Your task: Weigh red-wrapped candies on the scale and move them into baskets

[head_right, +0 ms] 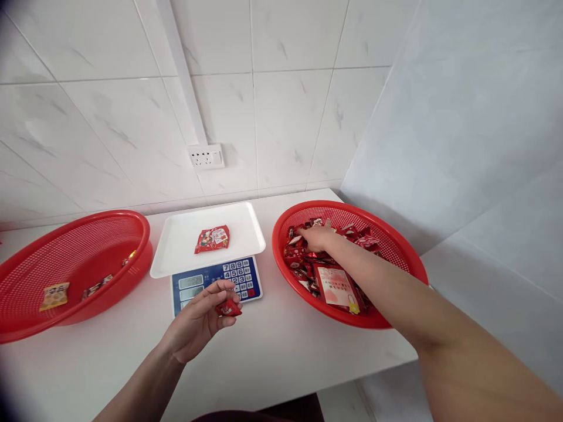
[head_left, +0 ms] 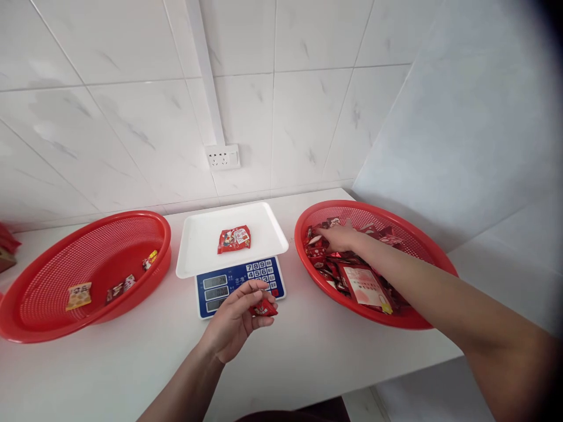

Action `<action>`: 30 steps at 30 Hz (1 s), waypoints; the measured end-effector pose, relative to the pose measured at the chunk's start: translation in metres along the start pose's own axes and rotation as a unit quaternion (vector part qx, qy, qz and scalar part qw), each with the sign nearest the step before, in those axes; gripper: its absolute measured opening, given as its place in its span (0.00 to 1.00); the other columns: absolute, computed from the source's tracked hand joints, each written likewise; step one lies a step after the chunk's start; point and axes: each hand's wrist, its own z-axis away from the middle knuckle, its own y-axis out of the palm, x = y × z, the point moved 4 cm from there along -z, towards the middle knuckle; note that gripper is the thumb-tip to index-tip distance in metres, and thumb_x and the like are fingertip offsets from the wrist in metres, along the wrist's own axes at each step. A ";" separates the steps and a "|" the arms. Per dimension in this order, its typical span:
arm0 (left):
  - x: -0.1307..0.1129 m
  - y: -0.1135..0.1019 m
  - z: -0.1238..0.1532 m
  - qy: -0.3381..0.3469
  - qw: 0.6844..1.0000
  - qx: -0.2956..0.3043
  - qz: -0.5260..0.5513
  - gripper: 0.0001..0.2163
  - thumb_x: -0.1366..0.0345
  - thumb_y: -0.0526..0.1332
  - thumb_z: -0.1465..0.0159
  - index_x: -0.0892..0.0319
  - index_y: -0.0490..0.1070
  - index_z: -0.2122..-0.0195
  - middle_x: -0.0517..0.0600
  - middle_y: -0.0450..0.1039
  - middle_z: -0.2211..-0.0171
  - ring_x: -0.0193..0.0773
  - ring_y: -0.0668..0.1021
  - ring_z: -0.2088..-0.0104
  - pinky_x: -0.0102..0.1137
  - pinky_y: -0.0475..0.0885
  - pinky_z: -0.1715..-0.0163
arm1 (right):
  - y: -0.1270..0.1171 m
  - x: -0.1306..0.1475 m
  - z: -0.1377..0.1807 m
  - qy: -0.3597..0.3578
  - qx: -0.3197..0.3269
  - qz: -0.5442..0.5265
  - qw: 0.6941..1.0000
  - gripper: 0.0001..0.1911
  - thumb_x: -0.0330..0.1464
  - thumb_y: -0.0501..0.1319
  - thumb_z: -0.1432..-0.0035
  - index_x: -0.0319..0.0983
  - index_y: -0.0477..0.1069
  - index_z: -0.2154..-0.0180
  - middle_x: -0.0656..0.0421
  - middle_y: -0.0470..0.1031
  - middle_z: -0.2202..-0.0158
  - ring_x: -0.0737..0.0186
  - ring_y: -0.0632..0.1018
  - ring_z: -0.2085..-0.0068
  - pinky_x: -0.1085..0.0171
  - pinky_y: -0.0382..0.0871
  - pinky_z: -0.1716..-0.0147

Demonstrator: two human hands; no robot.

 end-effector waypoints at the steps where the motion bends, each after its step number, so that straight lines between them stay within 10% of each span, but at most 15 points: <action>1: 0.001 0.000 0.000 -0.001 1.000 0.001 0.000 0.09 0.67 0.64 0.43 0.60 0.69 0.62 0.51 0.73 0.68 0.34 0.77 0.68 0.27 0.75 0.70 | 0.000 0.001 0.001 -0.004 -0.012 -0.001 1.000 0.30 0.34 0.63 0.55 0.42 0.66 0.47 0.49 0.77 0.59 0.42 0.73 0.53 0.43 0.51 0.48; 8: 0.002 -0.003 0.001 -0.004 1.000 -0.003 -0.002 0.09 0.66 0.64 0.43 0.60 0.69 0.61 0.51 0.73 0.68 0.34 0.77 0.68 0.27 0.75 0.70 | -0.019 -0.007 0.013 -0.011 -0.107 -0.086 0.991 0.11 0.31 0.55 0.46 0.38 0.72 0.62 0.51 0.77 0.61 0.51 0.75 0.58 0.58 0.62 0.58; 22: 0.004 0.009 -0.005 -0.015 1.000 0.014 -0.006 0.10 0.66 0.65 0.44 0.61 0.69 0.62 0.51 0.73 0.68 0.35 0.77 0.68 0.27 0.74 0.71 | -0.041 -0.053 0.062 0.058 -0.097 -0.466 0.878 0.18 0.37 0.58 0.47 0.38 0.69 0.55 0.56 0.77 0.62 0.63 0.76 0.71 0.66 0.68 0.73; 30: 0.004 0.024 -0.004 -0.010 0.998 0.059 -0.013 0.10 0.66 0.64 0.43 0.61 0.68 0.61 0.51 0.73 0.68 0.35 0.77 0.67 0.27 0.75 0.70 | -0.041 -0.058 0.072 0.070 -0.053 -0.317 0.944 0.09 0.39 0.63 0.55 0.39 0.70 0.76 0.62 0.70 0.80 0.65 0.71 0.77 0.66 0.64 0.75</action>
